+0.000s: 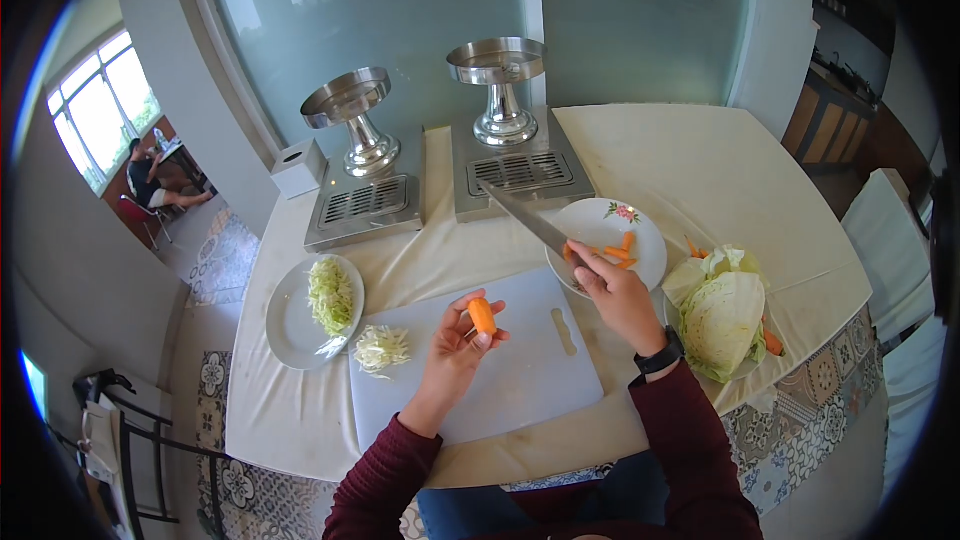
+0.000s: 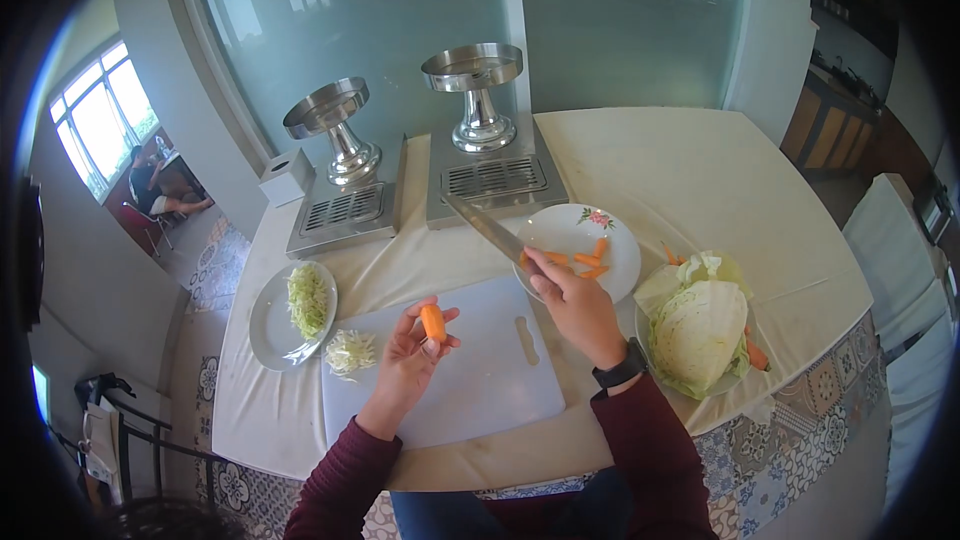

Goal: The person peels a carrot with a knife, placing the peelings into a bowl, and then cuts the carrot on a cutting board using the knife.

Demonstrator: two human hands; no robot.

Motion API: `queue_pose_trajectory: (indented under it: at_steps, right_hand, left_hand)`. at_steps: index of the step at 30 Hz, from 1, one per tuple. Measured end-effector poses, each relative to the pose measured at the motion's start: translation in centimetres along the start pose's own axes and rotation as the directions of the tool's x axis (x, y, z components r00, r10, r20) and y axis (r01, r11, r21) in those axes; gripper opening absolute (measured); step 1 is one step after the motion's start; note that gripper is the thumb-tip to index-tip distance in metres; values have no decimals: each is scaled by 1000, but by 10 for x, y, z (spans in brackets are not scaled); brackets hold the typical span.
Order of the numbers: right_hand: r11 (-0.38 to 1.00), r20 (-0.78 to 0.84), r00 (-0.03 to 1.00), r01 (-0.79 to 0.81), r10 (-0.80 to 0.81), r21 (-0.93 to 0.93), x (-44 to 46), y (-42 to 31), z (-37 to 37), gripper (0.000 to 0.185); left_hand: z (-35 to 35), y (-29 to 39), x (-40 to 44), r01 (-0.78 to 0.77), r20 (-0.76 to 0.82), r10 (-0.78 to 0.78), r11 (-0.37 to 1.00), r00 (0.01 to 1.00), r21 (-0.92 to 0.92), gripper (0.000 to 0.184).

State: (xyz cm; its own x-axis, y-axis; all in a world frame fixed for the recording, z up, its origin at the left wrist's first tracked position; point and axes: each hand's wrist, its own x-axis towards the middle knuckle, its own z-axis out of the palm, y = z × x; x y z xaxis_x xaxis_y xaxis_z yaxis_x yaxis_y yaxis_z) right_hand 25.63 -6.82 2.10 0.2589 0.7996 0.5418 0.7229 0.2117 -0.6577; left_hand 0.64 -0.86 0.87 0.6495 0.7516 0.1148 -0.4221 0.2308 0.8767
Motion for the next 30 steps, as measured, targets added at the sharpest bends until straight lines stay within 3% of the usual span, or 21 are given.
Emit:
queue_pose_trajectory:
  at_steps: [1,7,10,13,16,19,22,25,28,30]
  right_hand:
    - [986,60,985,-164,165,-26,2,-4,-12,36]
    - [952,-2,971,-235,240,-194,3,12,-22,32]
    - [933,82,949,-280,304,-225,4,11,-26,32]
    - [956,76,970,-211,230,-206,1,24,-21,34]
    - [944,168,938,-273,304,-185,2,22,-24,36]
    - [920,320,862,-360,392,-156,6,26,-31,36]
    - [937,337,881,-348,332,-15,5,25,-32,47]
    - [964,215,940,-257,266,-69,3,11,-29,64]
    - [894,362,855,-435,373,106,4,2,-25,78]
    - [866,381,868,-430,319,255,1,-15,-16,80]
  left_hand:
    - [-3,-1,1,31,-24,-32,999,999,-26,55]
    - [-3,-1,5,69,-156,-77,996,985,-57,45]
    - [-4,3,5,87,-150,-123,970,981,-228,39]
    - [-6,2,7,52,-168,-83,983,982,-177,37]
    - [-7,0,7,44,-161,-74,983,984,-179,36]
    - [-7,0,7,49,-168,-78,984,983,-172,37]
    - [-8,-2,7,41,-167,-72,983,983,-179,36]
    - [-7,0,6,27,-149,-56,981,987,-194,34]
    - [-4,3,4,-19,-118,-6,978,993,-209,32]
    - [-3,1,3,-28,-98,7,978,995,-209,31]
